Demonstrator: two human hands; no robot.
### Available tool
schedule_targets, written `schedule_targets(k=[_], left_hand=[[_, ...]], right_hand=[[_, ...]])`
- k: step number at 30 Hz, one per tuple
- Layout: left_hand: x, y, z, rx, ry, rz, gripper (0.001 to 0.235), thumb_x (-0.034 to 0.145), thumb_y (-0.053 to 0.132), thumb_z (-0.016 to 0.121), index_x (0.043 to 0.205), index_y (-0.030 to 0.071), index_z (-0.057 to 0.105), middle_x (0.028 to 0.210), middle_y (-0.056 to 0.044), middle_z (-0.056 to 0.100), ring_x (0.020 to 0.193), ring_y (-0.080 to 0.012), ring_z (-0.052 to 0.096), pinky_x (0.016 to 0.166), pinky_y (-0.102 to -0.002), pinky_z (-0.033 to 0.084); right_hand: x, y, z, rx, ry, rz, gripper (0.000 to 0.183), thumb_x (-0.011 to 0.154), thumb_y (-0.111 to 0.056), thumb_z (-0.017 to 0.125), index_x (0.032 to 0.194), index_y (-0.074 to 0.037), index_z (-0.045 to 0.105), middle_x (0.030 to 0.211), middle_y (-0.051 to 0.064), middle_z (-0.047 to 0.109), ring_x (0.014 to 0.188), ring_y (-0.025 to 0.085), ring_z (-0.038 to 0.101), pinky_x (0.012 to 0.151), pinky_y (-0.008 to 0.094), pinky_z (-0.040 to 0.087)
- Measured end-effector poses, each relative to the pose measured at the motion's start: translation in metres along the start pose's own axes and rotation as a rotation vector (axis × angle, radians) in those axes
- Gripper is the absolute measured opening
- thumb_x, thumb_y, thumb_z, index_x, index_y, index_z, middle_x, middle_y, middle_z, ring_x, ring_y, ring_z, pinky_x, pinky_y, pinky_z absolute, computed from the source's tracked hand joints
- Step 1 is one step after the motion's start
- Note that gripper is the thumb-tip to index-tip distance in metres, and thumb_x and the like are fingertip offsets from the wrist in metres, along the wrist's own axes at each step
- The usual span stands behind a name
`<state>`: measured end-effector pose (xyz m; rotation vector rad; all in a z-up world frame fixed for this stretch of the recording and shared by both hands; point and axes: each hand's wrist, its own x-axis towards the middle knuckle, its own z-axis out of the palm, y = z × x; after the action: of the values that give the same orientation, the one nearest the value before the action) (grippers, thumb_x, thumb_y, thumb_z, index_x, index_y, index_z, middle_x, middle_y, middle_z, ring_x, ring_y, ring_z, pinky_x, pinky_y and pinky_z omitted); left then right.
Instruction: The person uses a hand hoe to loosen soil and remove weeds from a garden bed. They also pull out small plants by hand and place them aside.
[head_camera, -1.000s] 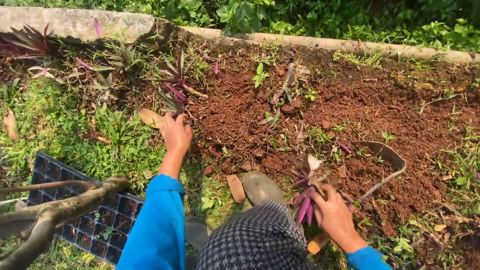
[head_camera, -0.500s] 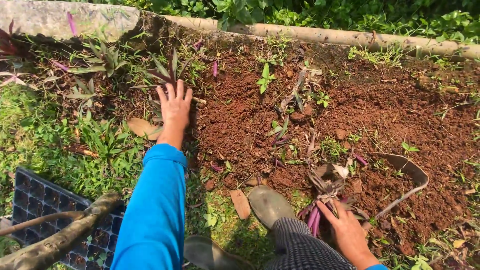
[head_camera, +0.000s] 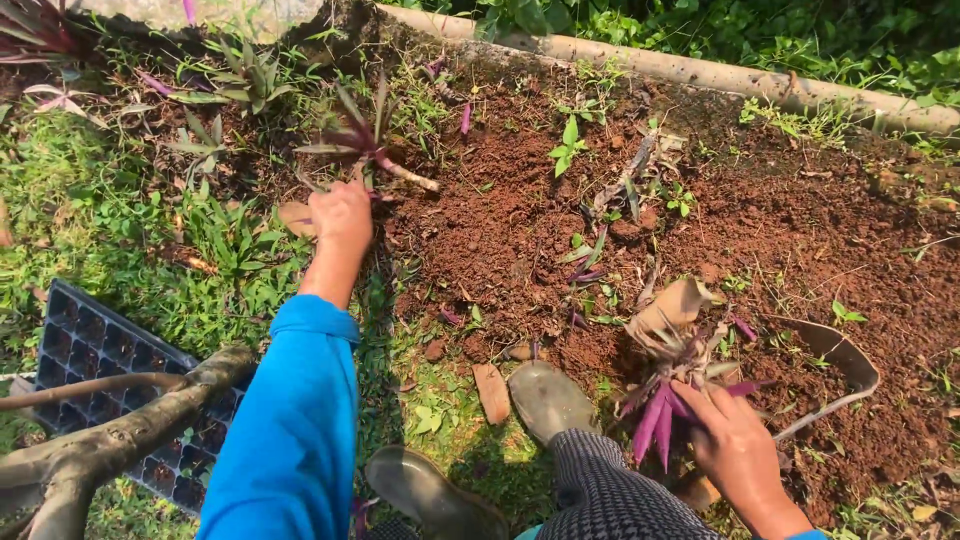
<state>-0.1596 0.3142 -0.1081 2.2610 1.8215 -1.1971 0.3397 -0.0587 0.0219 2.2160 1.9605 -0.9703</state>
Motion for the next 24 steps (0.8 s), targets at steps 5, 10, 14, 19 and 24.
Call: schedule_targets(k=[5,10,14,19,24], left_hand=[[-0.125,-0.013,-0.037,0.095,0.346,-0.131,0.046,0.084,0.022,0.061,0.128,0.012,0.064,0.102,-0.015,0.073,0.091,-0.0323,0.073,0.074,-0.049,0.056],[-0.259,-0.012,-0.031,-0.488,0.175,-0.191,0.016,0.091,0.022,0.066,0.099,0.009,0.070,0.102,-0.018,0.069,0.084,-0.0404,0.070,0.075,-0.052,0.055],[-0.315,-0.016,0.029,-0.525,-0.135,-0.177,0.029,0.086,0.029,0.070,0.112,0.015,0.068,0.105,-0.015,0.069,0.094,-0.0379,0.070,0.080,-0.051,0.055],[-0.287,-0.019,-0.008,-0.471,-0.104,-0.108,0.065,0.071,0.018,0.076,0.135,0.021,0.063,0.114,-0.014,0.067,0.094,-0.0370,0.070,0.077,-0.049,0.056],[-0.145,0.016,-0.050,-0.416,0.600,0.123,0.029,0.086,0.007,0.068,0.115,0.005,0.068,0.111,-0.014,0.065,0.103,-0.0313,0.064,0.092,-0.045,0.048]], right_hand=[[0.049,-0.051,-0.027,0.161,0.280,-0.191,0.066,0.068,0.000,0.071,0.131,-0.020,0.065,0.117,0.014,0.066,0.105,0.035,0.064,0.090,0.044,0.053],[0.094,-0.124,-0.020,0.412,0.379,-0.411,0.062,0.068,0.003,0.064,0.127,-0.014,0.070,0.119,0.018,0.068,0.109,0.037,0.065,0.094,0.044,0.055],[0.104,-0.190,-0.018,0.717,-0.116,-0.707,0.053,0.076,-0.004,0.069,0.128,-0.015,0.070,0.133,0.016,0.064,0.118,0.035,0.064,0.097,0.044,0.055],[0.106,-0.188,-0.022,0.753,-0.543,-0.631,0.060,0.077,-0.019,0.079,0.136,-0.020,0.066,0.158,0.013,0.042,0.118,0.033,0.062,0.087,0.043,0.054],[0.088,-0.082,0.028,0.533,0.297,-0.279,0.027,0.091,-0.007,0.071,0.117,-0.011,0.071,0.119,0.007,0.070,0.107,0.027,0.070,0.090,0.037,0.058]])
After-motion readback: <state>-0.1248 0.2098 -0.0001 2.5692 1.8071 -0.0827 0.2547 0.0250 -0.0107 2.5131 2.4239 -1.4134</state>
